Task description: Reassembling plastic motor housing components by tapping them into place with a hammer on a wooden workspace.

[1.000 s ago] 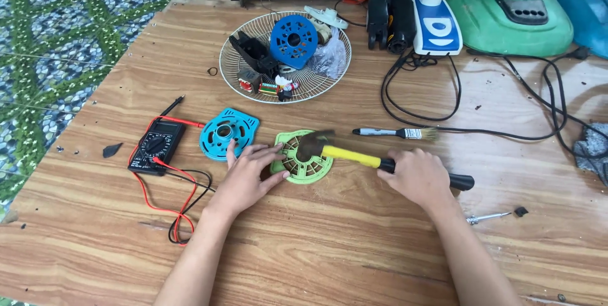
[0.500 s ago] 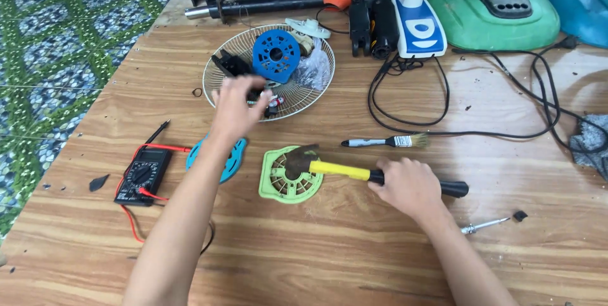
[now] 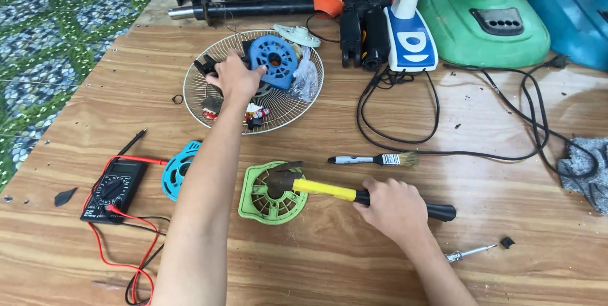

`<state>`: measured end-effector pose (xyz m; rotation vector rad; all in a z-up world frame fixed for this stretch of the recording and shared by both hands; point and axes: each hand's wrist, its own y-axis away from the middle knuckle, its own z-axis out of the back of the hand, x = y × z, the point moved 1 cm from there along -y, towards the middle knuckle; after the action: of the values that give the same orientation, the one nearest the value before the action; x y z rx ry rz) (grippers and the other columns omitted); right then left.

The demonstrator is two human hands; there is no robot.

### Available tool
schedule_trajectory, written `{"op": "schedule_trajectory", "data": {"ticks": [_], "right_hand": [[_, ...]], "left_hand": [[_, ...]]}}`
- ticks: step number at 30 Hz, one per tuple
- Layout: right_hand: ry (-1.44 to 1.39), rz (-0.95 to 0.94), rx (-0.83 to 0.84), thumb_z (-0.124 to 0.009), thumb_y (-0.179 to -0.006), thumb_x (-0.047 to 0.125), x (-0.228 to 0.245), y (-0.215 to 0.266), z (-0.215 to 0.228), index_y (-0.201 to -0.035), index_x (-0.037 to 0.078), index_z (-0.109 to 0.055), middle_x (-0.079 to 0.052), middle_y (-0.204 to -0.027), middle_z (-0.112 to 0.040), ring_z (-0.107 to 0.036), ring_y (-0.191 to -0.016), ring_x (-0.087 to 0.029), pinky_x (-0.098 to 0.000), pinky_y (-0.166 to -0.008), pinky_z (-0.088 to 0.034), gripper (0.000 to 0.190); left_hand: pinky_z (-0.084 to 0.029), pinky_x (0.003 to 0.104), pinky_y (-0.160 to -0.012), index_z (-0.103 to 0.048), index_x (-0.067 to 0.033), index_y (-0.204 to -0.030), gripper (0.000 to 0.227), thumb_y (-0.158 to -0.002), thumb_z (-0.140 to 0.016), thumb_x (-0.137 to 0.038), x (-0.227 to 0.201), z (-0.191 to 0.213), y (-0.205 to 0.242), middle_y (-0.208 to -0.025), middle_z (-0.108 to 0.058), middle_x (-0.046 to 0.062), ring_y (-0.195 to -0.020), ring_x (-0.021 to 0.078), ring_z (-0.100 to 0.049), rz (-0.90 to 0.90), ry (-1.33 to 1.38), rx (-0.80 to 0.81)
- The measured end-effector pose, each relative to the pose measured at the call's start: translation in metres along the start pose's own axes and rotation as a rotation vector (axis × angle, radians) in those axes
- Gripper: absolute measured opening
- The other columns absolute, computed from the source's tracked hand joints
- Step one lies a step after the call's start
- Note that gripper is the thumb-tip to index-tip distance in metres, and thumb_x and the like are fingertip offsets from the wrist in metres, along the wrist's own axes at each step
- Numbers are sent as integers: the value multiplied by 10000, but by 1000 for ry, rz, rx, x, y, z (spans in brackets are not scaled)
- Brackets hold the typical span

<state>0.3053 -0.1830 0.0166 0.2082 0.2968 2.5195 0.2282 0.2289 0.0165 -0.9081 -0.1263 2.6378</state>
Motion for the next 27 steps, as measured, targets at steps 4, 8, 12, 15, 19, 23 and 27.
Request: {"op": "schedule_trajectory", "data": {"ticks": [4,8,12,15,19,23,27], "right_hand": [[21,13,-21,-639,-861,572,-1,1,-2,-1121,233,-692,-134,-925,-753,-753,-965,-386,-501,-879,-601,430],[-18,6,-72,-641,-831,586,-4,-2,-5,-1103,249,-725,-141,-930,-766,-751,-986,-395,-506,-907,-588,441],[-52,-11,-150,-593,-839,626,-7,-4,-13,-1152,277,-725,-156,-951,-784,-749,-1019,-398,-518,-945,-577,488],[-42,-15,-202,-604,-840,630,-12,0,-13,-1173,283,-727,-155,-942,-795,-759,-1029,-374,-494,-968,-581,497],[-100,-75,-416,-667,-759,679,-34,-6,-32,-982,308,-732,-73,-771,-778,-775,-915,-307,-423,-898,-614,438],[-478,-46,-770,-883,-674,413,-49,17,-13,-799,171,-700,-143,-667,-673,-710,-709,-291,-345,-668,-552,328],[-829,-22,-919,-821,-766,189,-74,20,-3,-798,49,-678,-148,-578,-542,-513,-615,-159,-277,-589,-431,203]], "left_hand": [[-512,458,-904,-768,-189,-1024,269,-819,-868,-332,-4,28,22,-878,-756,-12,-942,251,-729,-190,348,-40],[-499,477,-736,-706,-140,-979,179,-839,-811,-100,-10,115,112,-939,-590,72,-869,335,-625,-909,116,-359],[-454,373,-824,-748,-239,-954,108,-918,-750,-137,39,166,188,-982,-594,-25,-907,225,-583,-1144,-119,-530],[-474,395,-812,-741,-188,-939,113,-884,-744,-89,67,184,230,-943,-616,8,-903,255,-625,-1135,-80,-446],[-487,372,-807,-742,-200,-913,128,-852,-750,-88,85,171,262,-871,-584,-4,-863,235,-626,-1061,-26,-456],[-520,365,-789,-766,-202,-981,209,-818,-779,-74,74,147,285,-794,-573,8,-835,247,-659,-924,205,-350],[-601,356,-685,-786,-121,-1033,225,-829,-864,-173,38,115,301,-775,-728,117,-748,276,-748,-396,680,-32]]}}
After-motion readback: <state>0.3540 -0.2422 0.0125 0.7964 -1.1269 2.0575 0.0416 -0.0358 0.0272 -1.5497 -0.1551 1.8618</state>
